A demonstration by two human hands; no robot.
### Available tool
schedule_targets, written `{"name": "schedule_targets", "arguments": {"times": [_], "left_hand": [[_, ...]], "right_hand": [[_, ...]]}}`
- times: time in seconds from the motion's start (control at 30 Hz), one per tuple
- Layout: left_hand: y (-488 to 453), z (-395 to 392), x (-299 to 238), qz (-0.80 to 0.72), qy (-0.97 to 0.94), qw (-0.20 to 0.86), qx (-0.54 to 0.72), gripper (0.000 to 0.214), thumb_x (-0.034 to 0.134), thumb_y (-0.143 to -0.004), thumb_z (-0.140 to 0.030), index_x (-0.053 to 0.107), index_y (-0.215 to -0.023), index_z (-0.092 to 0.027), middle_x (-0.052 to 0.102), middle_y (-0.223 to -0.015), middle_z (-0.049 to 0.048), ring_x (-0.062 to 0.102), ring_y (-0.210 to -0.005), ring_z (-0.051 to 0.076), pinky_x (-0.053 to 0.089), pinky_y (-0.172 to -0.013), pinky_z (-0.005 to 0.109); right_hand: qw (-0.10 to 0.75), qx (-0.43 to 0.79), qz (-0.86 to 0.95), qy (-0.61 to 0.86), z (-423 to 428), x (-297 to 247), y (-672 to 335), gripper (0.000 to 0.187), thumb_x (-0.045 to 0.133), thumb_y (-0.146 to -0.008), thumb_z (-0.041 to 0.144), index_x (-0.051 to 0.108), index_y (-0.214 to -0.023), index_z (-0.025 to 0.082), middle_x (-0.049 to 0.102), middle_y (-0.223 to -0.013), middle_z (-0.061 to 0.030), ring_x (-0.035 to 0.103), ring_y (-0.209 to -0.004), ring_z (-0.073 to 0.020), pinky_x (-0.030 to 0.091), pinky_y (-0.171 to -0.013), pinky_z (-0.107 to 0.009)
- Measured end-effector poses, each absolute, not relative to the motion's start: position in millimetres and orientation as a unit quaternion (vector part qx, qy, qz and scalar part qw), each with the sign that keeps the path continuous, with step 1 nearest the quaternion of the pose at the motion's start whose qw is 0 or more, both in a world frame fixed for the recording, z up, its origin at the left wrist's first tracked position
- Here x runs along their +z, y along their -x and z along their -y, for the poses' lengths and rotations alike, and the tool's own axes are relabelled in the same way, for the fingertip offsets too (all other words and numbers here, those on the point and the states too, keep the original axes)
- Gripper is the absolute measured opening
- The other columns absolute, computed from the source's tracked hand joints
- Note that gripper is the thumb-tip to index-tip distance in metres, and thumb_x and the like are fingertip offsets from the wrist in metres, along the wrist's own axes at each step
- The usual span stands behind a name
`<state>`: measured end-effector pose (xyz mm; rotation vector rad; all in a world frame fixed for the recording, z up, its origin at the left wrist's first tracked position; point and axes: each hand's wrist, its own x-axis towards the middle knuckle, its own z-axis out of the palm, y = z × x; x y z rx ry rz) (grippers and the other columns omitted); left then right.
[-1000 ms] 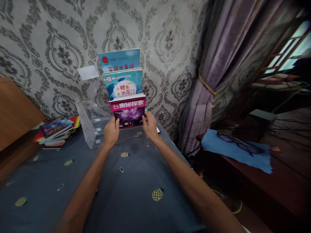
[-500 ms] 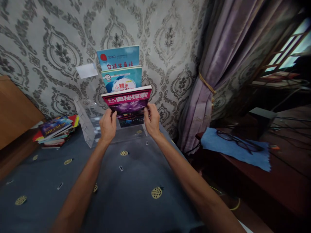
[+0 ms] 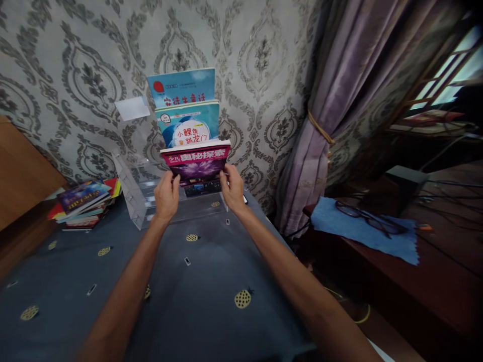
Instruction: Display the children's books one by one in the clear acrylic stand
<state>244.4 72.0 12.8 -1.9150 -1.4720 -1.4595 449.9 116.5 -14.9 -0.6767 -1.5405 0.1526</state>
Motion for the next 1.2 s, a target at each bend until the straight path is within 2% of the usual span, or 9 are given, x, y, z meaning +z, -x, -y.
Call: {"name": "schedule_targets", "arguments": {"times": [0.23,0.43,0.6,0.87,1.07,1.2], "left_hand": [[-244,-76,14,0.525,0.675,0.157,-0.495,0.027,0.039,-0.101,-0.038,0.056,-0.089,-0.021,0.062,-0.078,0.0035,0.06,-0.075,0.019,0.042,-0.07,0.031],[-245,-80,15,0.545,0.664,0.142,-0.492,0.027,0.039,-0.101,-0.039,0.056,-0.11,-0.019,0.068,-0.09,0.0066,0.065,-0.08,0.022,0.047,-0.076,0.034],[-245,-86,17,0.561,0.67,0.139,-0.466,0.024,0.039,-0.1,-0.035,0.056,-0.107,-0.019,0.065,-0.085,0.0065,0.066,-0.083,0.024,0.049,-0.079,0.036],[-244,-92,15,0.549,0.686,0.104,-0.466,0.017,0.044,-0.097,-0.029,0.055,-0.106,-0.019,0.065,-0.086,0.0085,0.067,-0.083,0.026,0.049,-0.078,0.038],[-246,-94,13,0.553,0.669,0.095,-0.488,0.025,0.048,-0.094,-0.027,0.048,-0.118,-0.017,0.067,-0.09,0.0108,0.067,-0.084,0.028,0.051,-0.08,0.042],[-249,-94,9,0.583,0.667,0.109,-0.45,0.018,0.046,-0.095,-0.027,0.051,-0.109,-0.017,0.067,-0.092,0.0133,0.067,-0.088,0.031,0.051,-0.082,0.044]], "right_hand": [[0.65,0.063,0.695,0.3,-121,-15,-454,0.028,0.038,-0.103,0.038,0.059,-0.113,0.022,0.062,-0.104,-0.0097,0.059,-0.098,-0.0242,0.052,-0.088,-0.044],[0.623,0.055,0.713,0.318,-121,-14,-458,0.025,0.043,-0.1,0.03,0.059,-0.117,0.021,0.059,-0.103,-0.0104,0.058,-0.1,-0.025,0.052,-0.09,-0.044],[0.624,0.067,0.71,0.319,-123,-15,-459,0.032,0.043,-0.099,0.03,0.054,-0.127,0.02,0.058,-0.111,-0.0127,0.058,-0.106,-0.0254,0.052,-0.094,-0.045],[0.62,0.082,0.702,0.34,-134,-19,-464,0.024,0.047,-0.097,0.031,0.06,-0.114,0.021,0.065,-0.107,-0.0115,0.061,-0.101,-0.0254,0.054,-0.088,-0.044],[0.613,0.076,0.707,0.345,-134,-19,-463,0.026,0.046,-0.093,0.024,0.06,-0.115,0.019,0.065,-0.107,-0.0127,0.062,-0.101,-0.0258,0.054,-0.091,-0.045],[0.61,0.065,0.708,0.35,-132,-20,-462,0.031,0.045,-0.092,0.021,0.058,-0.12,0.018,0.065,-0.109,-0.0136,0.062,-0.102,-0.0259,0.054,-0.091,-0.047]]}}
